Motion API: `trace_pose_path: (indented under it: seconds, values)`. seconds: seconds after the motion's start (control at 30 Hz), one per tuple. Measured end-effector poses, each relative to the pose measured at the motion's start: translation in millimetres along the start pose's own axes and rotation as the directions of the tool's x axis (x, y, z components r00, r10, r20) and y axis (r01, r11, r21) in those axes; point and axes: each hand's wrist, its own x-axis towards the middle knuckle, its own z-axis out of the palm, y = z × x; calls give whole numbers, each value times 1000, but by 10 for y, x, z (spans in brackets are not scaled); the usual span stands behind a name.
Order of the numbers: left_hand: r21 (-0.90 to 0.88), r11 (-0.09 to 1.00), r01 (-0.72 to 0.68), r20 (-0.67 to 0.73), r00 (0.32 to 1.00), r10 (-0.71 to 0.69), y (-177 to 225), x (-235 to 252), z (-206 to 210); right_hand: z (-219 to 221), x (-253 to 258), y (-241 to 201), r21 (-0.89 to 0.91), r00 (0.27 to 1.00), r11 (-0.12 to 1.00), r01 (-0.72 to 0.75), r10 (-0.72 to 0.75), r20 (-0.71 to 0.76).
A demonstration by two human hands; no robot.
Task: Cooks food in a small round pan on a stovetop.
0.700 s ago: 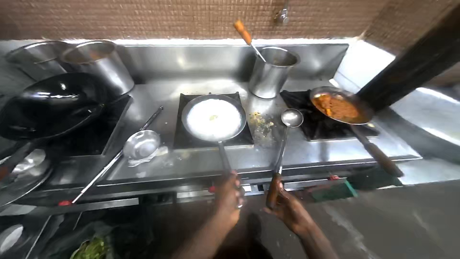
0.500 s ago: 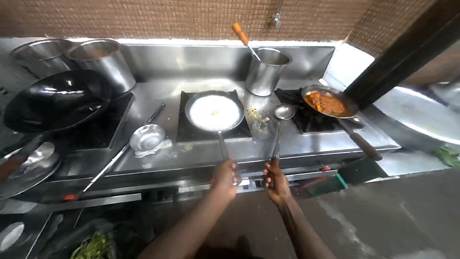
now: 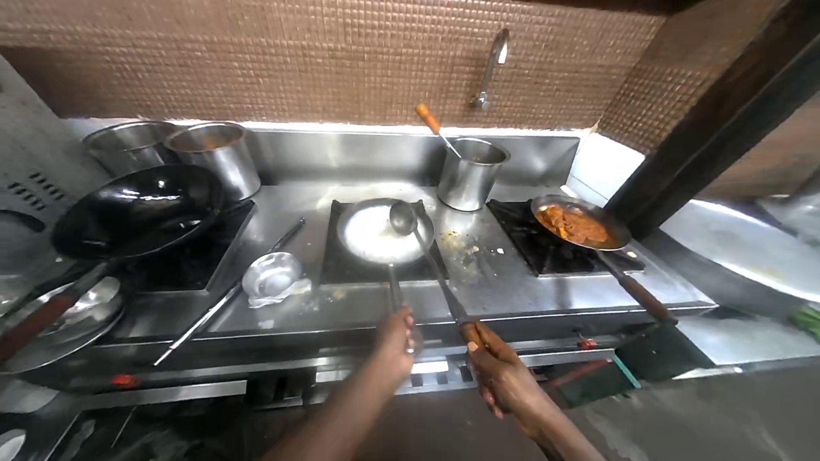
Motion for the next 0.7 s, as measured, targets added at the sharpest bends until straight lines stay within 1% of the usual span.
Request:
trace_pose_path:
  seconds: [0.1,0.13,0.17,0.23,0.3,0.33,0.37,0.4,0.43,0.47,0.5,0.53,0.57,0.6,0.63,0.7]
  values:
    - [-3,1000,-7,-11,1000,7,-164,-247,12,20,120,-46,83,996,993,-78,73,60]
    - [-3,1000,-13,-18,1000,13,-205,-271,5,44,236,-26,99,995,991,-86,80,64]
    - [-2,1000,-20,-26,999,20,-239,-271,4,68,357,17,79,996,994,-80,76,49]
    - [3,999,-35,-36,999,35,-232,-180,24,82,505,110,-76,999,996,-54,54,-8]
    - [-8,999,-36,-16,999,36,-93,51,5,51,433,132,-280,997,957,-71,63,-36]
    - [-23,999,-27,1,1000,27,-20,183,-22,38,341,118,-314,996,946,-84,79,-31]
    - [-37,999,-21,12,1000,21,24,262,-38,31,258,103,-281,996,956,-86,87,-8]
    - [-41,999,-17,17,1000,17,36,268,-35,41,224,82,-188,996,979,-82,88,24]
    - [-29,999,-16,18,1000,16,31,209,-5,72,271,45,-76,995,994,-82,86,45]
    - [-10,1000,-18,11,1000,18,-5,106,37,102,387,18,-11,995,997,-80,81,51]
    - [7,1000,-18,-7,1000,18,-63,-3,64,124,537,30,-35,998,998,-59,60,32]
    - [22,999,-23,-30,999,24,-109,-81,76,128,683,72,-166,1000,986,-21,21,-4]
    - [35,999,-33,-50,998,34,-118,-94,72,112,770,109,-375,999,927,-1,-15,-40]
    - [43,998,-39,-53,998,42,-88,-36,45,91,749,116,-581,997,814,-9,-37,-69]
    - [39,998,-39,-28,999,40,-25,82,-4,74,632,116,-733,995,680,-23,-57,-84]
    - [-25,999,-23,25,999,24,108,323,-85,39,314,165,-906,988,421,-35,-122,-95]
